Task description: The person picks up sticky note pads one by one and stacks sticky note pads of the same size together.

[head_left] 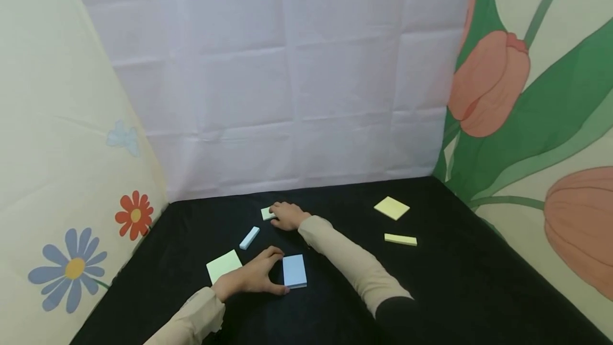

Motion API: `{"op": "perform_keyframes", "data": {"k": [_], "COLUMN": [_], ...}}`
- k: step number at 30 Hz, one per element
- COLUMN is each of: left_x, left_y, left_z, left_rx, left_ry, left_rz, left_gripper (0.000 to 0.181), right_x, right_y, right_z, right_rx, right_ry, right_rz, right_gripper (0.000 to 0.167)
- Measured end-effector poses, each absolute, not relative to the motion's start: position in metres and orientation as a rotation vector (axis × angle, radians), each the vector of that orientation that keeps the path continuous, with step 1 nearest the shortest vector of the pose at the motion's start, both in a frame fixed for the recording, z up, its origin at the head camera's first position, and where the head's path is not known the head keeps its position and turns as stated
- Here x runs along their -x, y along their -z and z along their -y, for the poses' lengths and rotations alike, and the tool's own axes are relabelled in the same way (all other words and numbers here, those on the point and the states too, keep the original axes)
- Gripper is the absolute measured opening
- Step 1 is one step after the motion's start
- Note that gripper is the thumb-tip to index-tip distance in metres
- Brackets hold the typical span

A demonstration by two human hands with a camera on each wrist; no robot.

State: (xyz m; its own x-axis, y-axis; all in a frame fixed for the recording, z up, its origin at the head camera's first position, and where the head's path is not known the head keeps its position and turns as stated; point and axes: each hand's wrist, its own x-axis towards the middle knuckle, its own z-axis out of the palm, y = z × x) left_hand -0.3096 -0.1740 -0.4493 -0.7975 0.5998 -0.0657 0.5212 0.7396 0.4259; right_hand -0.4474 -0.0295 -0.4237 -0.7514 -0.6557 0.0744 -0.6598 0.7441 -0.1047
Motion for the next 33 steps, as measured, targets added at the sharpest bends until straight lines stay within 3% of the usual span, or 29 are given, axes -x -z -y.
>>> {"op": "perform_keyframes", "data": {"k": [33], "left_x": [0.308], "left_y": [0.445], "left_z": [0.174], "left_rx": [-0.910], "left_ry": [-0.573], "left_rz": [-2.736], "left_gripper": [0.085], "right_x": [0.460], "right_y": [0.437], "right_z": [0.041], "right_rx": [-0.905], "right_ry": [-0.065], "right_rz": [3.023], "right_gripper": [0.048]}}
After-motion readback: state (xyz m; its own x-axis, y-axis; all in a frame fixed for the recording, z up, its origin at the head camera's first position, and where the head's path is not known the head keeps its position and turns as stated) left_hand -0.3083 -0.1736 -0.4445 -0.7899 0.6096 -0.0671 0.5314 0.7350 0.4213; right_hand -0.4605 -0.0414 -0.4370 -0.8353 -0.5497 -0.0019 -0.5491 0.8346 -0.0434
